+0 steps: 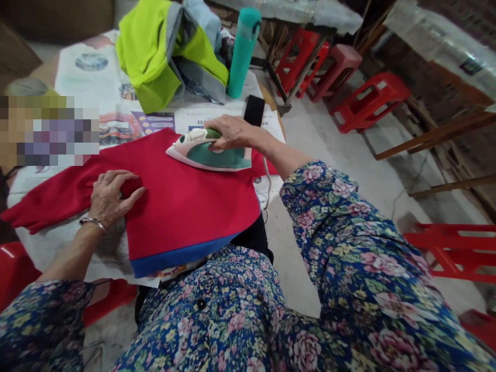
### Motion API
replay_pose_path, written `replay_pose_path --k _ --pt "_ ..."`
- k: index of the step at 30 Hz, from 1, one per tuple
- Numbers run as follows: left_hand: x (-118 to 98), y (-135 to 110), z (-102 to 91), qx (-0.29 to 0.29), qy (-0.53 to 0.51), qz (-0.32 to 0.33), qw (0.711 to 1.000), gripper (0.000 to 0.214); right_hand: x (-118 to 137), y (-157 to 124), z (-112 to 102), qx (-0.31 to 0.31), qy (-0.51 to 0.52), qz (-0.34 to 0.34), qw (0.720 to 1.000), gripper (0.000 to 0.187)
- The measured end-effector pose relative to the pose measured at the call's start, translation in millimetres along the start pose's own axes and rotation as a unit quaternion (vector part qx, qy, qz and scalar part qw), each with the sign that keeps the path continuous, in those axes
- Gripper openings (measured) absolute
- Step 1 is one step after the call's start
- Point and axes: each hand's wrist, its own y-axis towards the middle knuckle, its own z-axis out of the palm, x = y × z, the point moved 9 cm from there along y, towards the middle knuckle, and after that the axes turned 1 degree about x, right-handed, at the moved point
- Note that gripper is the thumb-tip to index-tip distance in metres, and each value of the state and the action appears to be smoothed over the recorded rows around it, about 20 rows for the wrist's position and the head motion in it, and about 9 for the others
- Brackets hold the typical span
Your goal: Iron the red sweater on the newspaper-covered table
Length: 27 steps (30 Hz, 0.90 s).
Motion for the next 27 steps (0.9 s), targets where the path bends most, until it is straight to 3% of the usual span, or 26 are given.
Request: replay_pose_path --k 8,15,22,27 --pt "2.7 0.0 -2.6 0.002 -0.026 0.0 1.0 0.032 3.4 31.2 -8.3 -0.056 0.026 0.091 0.994 0.038" --pt "3.5 3.2 1.0 0.013 -0.024 -0.009 1.0 0.031 -26.7 39.3 -17.8 -0.122 0.023 0.151 0.981 0.04" --pt "4.2 5.1 5.2 0.007 -0.017 -0.019 1.0 0.032 -60.9 -9.9 -17.8 -0.129 0.06 0.217 0.966 0.027" --pt "2.8 4.6 6.7 0.001 -0.03 -0.015 0.999 0.028 -56.5 -57.0 -8.3 -0.103 0.125 0.219 0.962 0.026"
